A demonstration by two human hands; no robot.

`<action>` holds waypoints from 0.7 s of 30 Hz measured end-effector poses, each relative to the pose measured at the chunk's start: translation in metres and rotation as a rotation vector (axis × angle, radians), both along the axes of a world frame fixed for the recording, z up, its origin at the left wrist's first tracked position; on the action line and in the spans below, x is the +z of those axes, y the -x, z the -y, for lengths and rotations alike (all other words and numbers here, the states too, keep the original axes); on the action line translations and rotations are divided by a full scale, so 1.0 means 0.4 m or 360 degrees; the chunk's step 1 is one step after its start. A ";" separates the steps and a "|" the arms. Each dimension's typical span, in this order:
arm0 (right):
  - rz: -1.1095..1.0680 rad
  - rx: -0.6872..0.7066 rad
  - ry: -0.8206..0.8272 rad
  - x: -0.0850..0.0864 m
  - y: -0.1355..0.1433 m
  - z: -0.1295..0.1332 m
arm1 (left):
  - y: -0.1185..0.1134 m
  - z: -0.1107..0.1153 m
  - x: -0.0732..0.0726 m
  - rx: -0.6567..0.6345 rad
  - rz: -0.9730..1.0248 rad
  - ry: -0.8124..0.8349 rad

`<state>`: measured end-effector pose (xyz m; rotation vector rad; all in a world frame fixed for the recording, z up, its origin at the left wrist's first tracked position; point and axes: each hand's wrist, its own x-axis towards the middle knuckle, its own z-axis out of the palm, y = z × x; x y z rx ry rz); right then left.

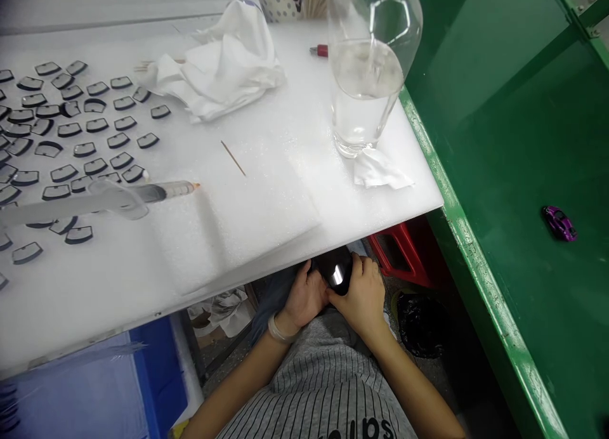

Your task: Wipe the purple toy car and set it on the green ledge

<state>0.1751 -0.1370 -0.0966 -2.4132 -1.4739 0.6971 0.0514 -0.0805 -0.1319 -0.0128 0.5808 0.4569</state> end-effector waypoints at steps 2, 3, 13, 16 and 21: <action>0.0018 -0.0004 -0.0002 -0.002 0.004 -0.002 | 0.000 -0.001 0.000 0.0000 -0.0001 -0.0004; 0.0022 -0.0006 -0.0001 -0.003 0.006 -0.003 | 0.001 -0.001 0.000 0.0000 -0.0003 -0.0005; 0.0013 -0.0242 0.0103 0.007 -0.046 0.038 | 0.010 0.006 -0.036 -0.0044 -0.0039 -0.0022; 0.0055 -0.0526 0.0162 -0.015 -0.147 0.053 | 0.020 -0.001 -0.042 -0.0109 -0.0009 -0.0041; -0.0031 -0.0940 0.0189 -0.063 -0.323 0.036 | 0.026 -0.008 -0.051 -0.0169 0.0025 -0.0076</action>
